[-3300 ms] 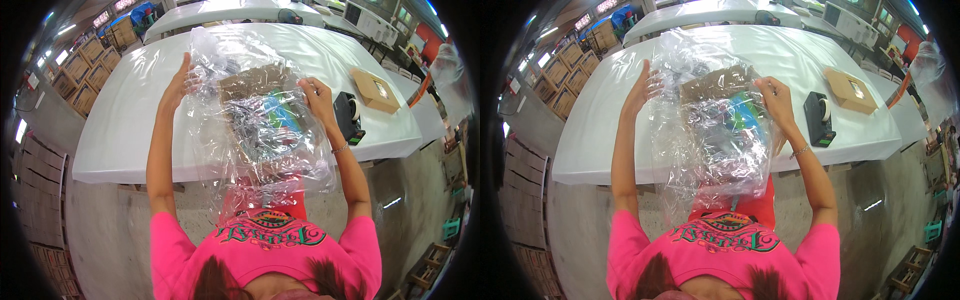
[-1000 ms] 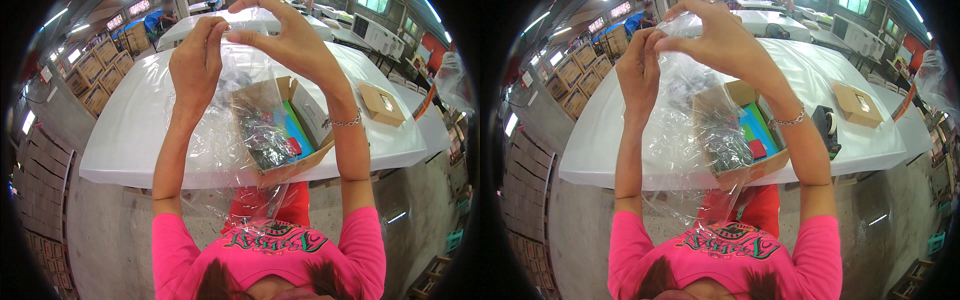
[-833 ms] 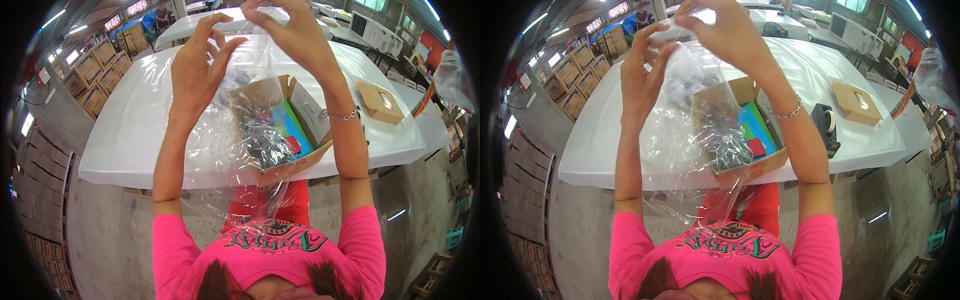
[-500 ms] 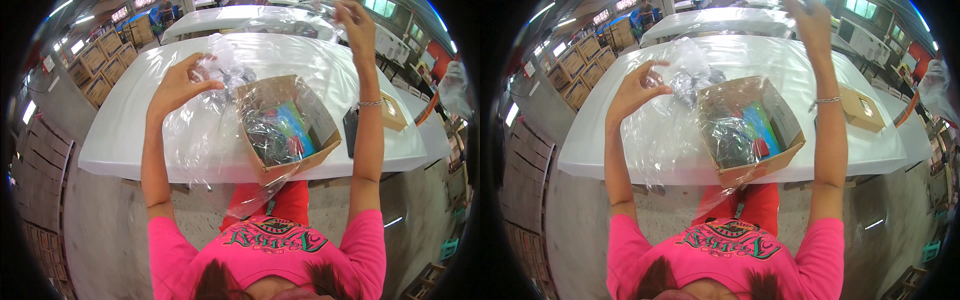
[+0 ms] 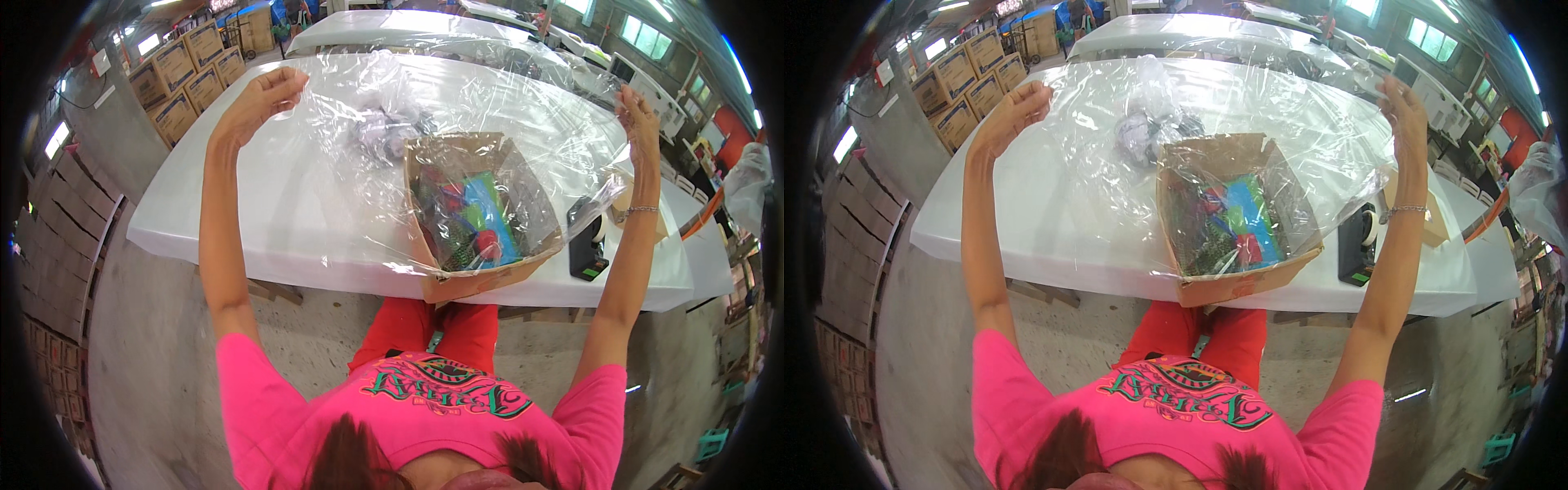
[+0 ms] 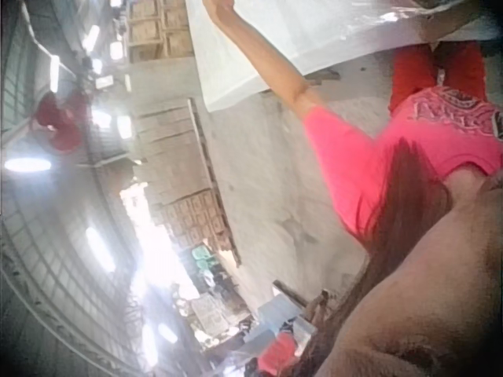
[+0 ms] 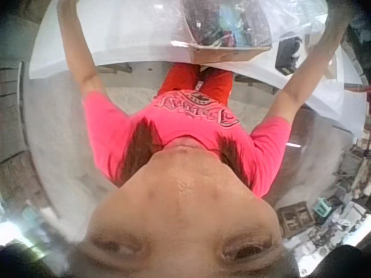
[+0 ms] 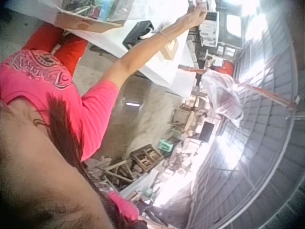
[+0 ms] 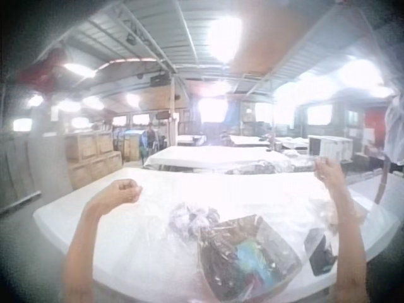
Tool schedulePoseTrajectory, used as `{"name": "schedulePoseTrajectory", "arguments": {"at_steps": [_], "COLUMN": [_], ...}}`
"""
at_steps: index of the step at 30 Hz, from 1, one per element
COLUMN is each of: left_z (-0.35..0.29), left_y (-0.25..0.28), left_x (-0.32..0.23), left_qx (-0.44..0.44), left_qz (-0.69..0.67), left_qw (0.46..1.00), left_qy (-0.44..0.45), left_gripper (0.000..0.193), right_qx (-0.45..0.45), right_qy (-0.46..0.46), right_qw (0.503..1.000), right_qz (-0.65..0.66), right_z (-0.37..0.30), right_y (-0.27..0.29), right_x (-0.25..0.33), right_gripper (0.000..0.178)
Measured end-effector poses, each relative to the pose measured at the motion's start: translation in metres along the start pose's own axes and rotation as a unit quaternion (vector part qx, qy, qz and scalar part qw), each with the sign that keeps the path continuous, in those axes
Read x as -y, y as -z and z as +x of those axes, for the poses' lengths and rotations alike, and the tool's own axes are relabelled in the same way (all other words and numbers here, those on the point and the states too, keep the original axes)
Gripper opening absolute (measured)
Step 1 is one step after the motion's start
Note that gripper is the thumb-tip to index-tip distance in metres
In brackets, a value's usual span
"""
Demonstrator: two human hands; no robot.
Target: The person places a plastic sheet over a cardboard box containing colorful items, then folds and tucks the sheet into the box. They use scissors to trim excess plastic and fold the box flaps closed.
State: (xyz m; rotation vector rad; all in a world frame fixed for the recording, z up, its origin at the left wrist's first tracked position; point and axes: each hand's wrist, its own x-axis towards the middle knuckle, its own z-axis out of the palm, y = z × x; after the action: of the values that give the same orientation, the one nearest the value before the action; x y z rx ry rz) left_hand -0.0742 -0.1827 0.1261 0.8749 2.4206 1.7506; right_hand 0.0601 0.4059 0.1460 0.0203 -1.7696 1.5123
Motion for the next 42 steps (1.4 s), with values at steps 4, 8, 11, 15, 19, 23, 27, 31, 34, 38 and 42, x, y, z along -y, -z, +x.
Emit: {"name": "schedulePoseTrajectory", "arguments": {"at_steps": [4,8,11,15,19,23,27,31,34,38,42], "left_z": [0.004,0.007,0.019,0.037,0.06,0.074,0.092,0.098,0.097,0.084,0.06], "left_y": [-0.008,-0.023,-0.024,-0.016,0.006,0.017,0.025,0.047,0.012,0.007,-0.02], "left_x": [-0.006,-0.014,-0.012,-0.014,-0.007,-0.011,-0.011,-0.009,-0.02,-0.032,-0.059], "left_qx": [-0.048,-0.07,-0.095,-0.106,-0.152,-0.17,-0.177,-0.219,-0.311,-0.48,-0.534], "left_qz": [-0.119,-0.154,-0.149,-0.136,-0.133,-0.071,-0.147,-0.134,-0.072,0.165,0.151], "left_qw": [0.992,0.985,0.983,0.982,0.972,0.971,0.962,0.959,0.931,0.818,0.756], "left_qy": [-0.013,-0.035,-0.053,-0.076,-0.118,-0.153,-0.144,-0.116,-0.178,-0.27,-0.346], "left_gripper": [0.046,0.047,0.044,0.037,0.035,0.03,0.028,0.03,0.029,0.027,0.026], "right_qx": [0.015,-0.007,-0.018,-0.003,-0.008,-0.017,0.02,0.053,0.074,0.024,-0.034], "right_qy": [-0.048,-0.084,-0.09,-0.092,-0.067,0.002,-0.045,-0.099,-0.116,-0.044,0.037], "right_qw": [0.998,0.995,0.995,0.994,0.996,0.997,0.998,0.993,0.989,0.998,0.999], "right_qz": [0.028,0.048,0.046,0.064,0.056,0.07,0.043,0.04,0.055,0.031,0.013], "right_z": [-0.009,-0.013,-0.013,-0.012,-0.003,0.003,0.015,0.008,0.0,-0.007,-0.015], "right_y": [0.002,-0.002,-0.004,-0.001,0.011,0.007,0.001,-0.032,-0.033,-0.058,-0.066], "right_x": [-0.015,-0.021,-0.025,-0.027,-0.036,-0.037,-0.031,-0.026,-0.023,-0.037,-0.041], "right_gripper": [0.036,0.032,0.028,0.025,0.023,0.02,0.025,0.033,0.034,0.029,0.026]}}
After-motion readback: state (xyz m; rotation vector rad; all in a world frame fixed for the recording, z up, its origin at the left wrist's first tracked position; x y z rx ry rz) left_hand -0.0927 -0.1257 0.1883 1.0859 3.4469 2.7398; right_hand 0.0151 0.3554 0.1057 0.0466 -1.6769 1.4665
